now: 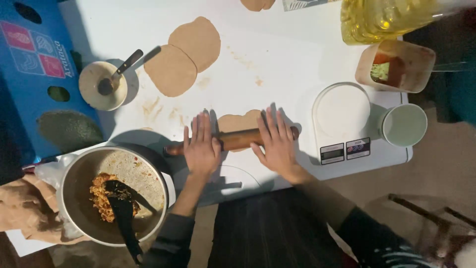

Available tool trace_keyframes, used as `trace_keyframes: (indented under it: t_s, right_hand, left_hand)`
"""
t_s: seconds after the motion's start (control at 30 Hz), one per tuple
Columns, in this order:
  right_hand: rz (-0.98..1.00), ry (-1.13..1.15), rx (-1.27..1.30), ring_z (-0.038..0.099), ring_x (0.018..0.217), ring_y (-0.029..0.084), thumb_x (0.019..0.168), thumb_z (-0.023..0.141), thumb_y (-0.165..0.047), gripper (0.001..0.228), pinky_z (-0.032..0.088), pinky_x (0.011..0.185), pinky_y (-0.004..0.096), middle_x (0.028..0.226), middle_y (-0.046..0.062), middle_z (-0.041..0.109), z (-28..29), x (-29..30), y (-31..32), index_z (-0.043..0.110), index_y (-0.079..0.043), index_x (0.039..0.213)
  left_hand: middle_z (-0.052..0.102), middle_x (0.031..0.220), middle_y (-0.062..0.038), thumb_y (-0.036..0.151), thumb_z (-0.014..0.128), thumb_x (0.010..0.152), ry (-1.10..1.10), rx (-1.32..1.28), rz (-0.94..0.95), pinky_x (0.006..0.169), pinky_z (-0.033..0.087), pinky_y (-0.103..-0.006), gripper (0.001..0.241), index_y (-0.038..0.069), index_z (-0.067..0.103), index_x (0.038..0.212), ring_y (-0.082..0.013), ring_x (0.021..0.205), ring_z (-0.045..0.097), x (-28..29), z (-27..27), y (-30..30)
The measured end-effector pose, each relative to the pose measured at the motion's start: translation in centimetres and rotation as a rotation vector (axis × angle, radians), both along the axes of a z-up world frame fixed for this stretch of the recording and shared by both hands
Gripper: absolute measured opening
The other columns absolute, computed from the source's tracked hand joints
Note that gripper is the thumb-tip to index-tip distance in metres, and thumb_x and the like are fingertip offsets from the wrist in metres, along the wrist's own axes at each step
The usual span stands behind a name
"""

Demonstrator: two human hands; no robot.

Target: Rolling out dough and filling empanadas.

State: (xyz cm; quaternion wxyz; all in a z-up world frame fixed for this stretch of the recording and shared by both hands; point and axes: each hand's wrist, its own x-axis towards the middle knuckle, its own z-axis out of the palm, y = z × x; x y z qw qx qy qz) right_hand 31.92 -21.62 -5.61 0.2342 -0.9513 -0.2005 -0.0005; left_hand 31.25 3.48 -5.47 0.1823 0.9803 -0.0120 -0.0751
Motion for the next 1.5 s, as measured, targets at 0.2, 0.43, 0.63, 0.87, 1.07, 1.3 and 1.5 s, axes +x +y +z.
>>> trace_keyframes:
  t_s: [0.2,0.43,0.63,0.87,1.07,1.3,1.5]
  right_hand:
    - [-0.143,-0.013,-0.043,0.019,0.154,0.052,0.106,0.049,-0.050,0.080,0.017,0.121,0.066,0.168,0.033,0.020,-0.6,10.3,2.2,0.030,0.002,0.164]
    - [0.039,-0.064,0.021,0.030,0.144,0.051,0.095,0.065,-0.038,0.070,0.026,0.113,0.062,0.160,0.029,0.032,2.3,-2.5,-0.8,0.042,-0.008,0.154]
    - [0.035,0.048,-0.006,0.047,0.127,0.034,0.093,0.071,-0.023,0.059,0.032,0.112,0.055,0.138,0.009,0.051,1.0,-3.8,-2.9,0.053,-0.024,0.149]
    - [0.044,0.017,0.047,0.036,0.146,0.040,0.097,0.060,-0.037,0.066,0.025,0.118,0.055,0.159,0.019,0.039,1.8,0.9,-3.1,0.043,-0.007,0.153]
    - [-0.034,-0.078,-0.065,0.029,0.153,0.041,0.106,0.048,-0.036,0.063,0.021,0.123,0.058,0.167,0.021,0.031,0.2,12.4,0.3,0.038,-0.006,0.160]
    - [0.041,-0.141,-0.105,0.024,0.154,0.044,0.103,0.046,-0.038,0.070,0.017,0.122,0.065,0.168,0.023,0.024,-1.3,7.3,-1.6,0.029,-0.005,0.162]
    - [-0.050,0.021,-0.114,0.022,0.157,0.040,0.107,0.045,-0.039,0.069,0.016,0.124,0.061,0.171,0.021,0.023,0.3,13.7,0.9,0.028,-0.005,0.165]
  left_hand:
    - [0.018,0.174,-0.016,0.031,0.042,0.101,-0.110,0.018,0.029,0.125,0.000,-0.0626,0.076,0.002,0.017,0.167,-0.0326,0.161,0.013,8.2,1.2,0.0]
    - [0.033,0.165,-0.017,0.046,0.053,0.097,-0.169,0.034,-0.044,0.123,0.014,-0.0589,0.080,0.002,0.029,0.160,-0.0354,0.152,0.030,-3.8,1.6,-1.1]
    - [0.057,0.139,-0.011,0.047,0.068,0.091,-0.139,0.111,-0.182,0.113,0.033,-0.0548,0.069,0.008,0.050,0.145,-0.0295,0.132,0.051,-5.4,1.2,-0.4]
    - [0.048,0.156,-0.010,0.054,0.050,0.097,-0.196,0.056,-0.214,0.116,0.027,-0.0526,0.070,0.010,0.045,0.152,-0.0287,0.145,0.041,-1.0,0.8,-0.6]
    - [0.032,0.168,-0.010,0.038,0.040,0.106,-0.192,0.064,-0.004,0.126,0.008,-0.0587,0.065,0.007,0.029,0.163,-0.0285,0.157,0.026,8.2,1.6,0.3]
    - [0.026,0.168,-0.011,0.038,0.041,0.098,-0.107,0.100,0.014,0.123,0.001,-0.0596,0.073,0.006,0.024,0.161,-0.0287,0.156,0.019,4.3,0.5,-0.9]
    - [0.021,0.175,-0.010,0.033,0.035,0.111,-0.180,0.022,0.071,0.130,0.001,-0.0593,0.065,0.005,0.020,0.167,-0.0282,0.163,0.018,10.2,1.1,0.3]
